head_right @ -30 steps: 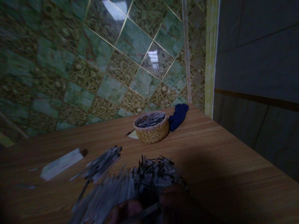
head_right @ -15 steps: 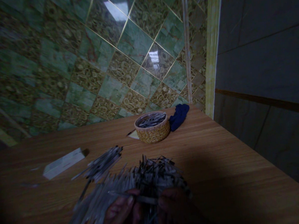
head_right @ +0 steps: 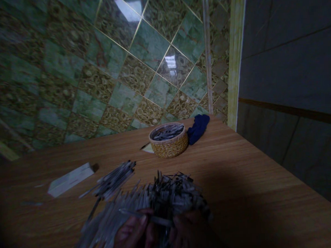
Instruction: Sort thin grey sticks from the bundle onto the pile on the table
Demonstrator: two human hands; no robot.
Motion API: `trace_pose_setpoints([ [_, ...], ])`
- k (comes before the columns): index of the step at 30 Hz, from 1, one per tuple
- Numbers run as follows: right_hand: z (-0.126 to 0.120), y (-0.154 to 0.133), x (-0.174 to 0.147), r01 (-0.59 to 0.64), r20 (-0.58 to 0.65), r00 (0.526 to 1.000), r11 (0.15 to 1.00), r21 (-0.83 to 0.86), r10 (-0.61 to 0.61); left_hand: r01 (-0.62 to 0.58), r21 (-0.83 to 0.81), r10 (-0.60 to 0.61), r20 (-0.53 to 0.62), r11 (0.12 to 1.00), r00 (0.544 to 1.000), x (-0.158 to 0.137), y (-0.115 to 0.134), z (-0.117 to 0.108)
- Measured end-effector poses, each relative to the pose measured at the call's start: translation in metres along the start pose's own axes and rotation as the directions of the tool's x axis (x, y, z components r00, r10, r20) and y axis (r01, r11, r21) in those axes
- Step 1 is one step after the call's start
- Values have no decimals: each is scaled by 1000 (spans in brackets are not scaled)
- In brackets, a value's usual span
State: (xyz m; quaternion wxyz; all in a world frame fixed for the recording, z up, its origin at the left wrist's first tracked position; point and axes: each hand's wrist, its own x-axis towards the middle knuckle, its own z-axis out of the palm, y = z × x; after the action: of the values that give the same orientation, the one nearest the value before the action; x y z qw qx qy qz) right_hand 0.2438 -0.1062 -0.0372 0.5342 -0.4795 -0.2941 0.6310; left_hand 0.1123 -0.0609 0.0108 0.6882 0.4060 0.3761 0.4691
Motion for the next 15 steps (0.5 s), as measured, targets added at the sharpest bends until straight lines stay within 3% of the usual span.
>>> trace_pose_setpoints([
  [3,0,-1,0,6,66,998,999,-51,-3,-11,22,12,-25,1000,1000,-2,1,1],
  [6,0,-2,0,10,47,999,996,-94,-6,-9,27,10,-28,1000,1000,-2,1,3],
  [11,-1,4,3,-22,18,1000,999,-49,23,-35,-2,35,-75,999,997,-3,0,6],
  [15,-2,5,2,-5,67,998,1000,-19,6,-16,5,17,-46,1000,999,-3,-2,4],
])
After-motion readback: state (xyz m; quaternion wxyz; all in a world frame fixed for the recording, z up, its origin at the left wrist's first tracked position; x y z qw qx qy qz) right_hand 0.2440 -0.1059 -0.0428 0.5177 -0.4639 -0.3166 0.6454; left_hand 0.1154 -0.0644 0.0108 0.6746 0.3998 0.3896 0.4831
